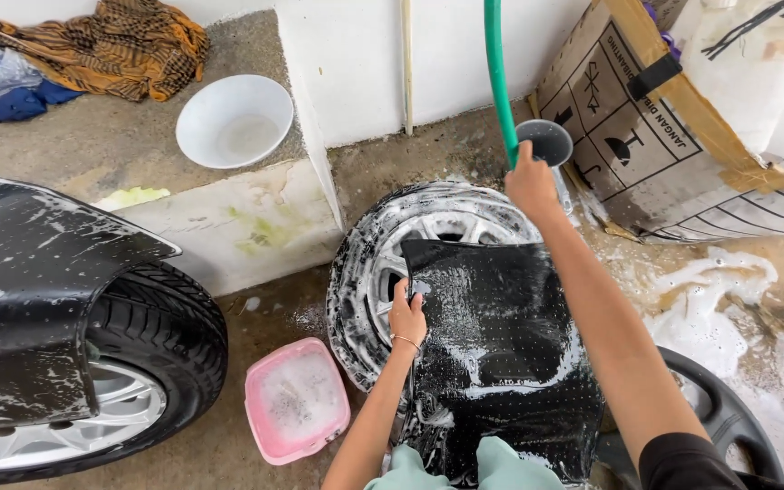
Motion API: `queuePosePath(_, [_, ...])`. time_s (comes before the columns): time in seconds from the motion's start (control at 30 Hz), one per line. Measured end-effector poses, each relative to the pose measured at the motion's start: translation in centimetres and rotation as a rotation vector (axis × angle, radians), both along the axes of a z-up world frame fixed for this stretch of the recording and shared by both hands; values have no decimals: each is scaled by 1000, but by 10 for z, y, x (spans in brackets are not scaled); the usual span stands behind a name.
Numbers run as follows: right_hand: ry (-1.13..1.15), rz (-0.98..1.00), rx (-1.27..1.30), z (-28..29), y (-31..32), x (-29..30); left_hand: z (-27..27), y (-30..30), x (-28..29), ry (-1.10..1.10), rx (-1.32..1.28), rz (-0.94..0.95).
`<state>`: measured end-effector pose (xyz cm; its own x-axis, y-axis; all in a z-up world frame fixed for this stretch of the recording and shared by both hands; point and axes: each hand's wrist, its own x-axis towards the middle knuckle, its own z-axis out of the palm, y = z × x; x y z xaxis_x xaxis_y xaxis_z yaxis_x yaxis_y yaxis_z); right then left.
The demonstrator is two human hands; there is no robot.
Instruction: The person rinses a soapy black car floor mat and a silver alloy wheel using a green hose. They scrub the mat and wheel with their hands, flip the mat to clean both sides, and rinse the wheel thoroughly. The person then places the cleaned mat aside.
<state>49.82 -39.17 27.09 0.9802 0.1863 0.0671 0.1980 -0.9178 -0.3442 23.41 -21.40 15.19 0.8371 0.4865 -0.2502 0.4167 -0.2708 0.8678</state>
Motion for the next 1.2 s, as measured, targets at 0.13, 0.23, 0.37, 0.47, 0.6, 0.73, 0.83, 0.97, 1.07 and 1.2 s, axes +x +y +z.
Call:
queuePosePath(0.13, [-9,31,0,10,-18,6,-10,4,8,-54,-44,22])
queuePosePath(0.23, [142,77,147,27,15,-26,-7,12,26,-113,-92,22])
queuePosePath(0.37, [298,114,339,39,78,-69,18,26,61,-247,-22,-93])
queuePosePath(0.47, [536,141,747,38,96,-68,-14,46,108,-298,-89,-140])
queuePosePath(0.6, [344,280,558,30,92,-55,-51,70,153,-401,-114,-159])
queuePosePath(0.73, [336,192,584,18,97,-54,-114,89,193,-465,-194,-152])
queuePosePath(0.83, [395,135,527,43,102,-74,-121,86,179,-265,-101,-143])
queuePosePath(0.97, [466,205,528,67,86,-71,-156,90,152,132,331,-321])
queuePosePath(1.07, [673,184,813,82,80,-89,-80,59,86,145,743,-448])
queuePosePath(1.2, [716,231,853,90,79,-107,-59,27,31,221,794,-606])
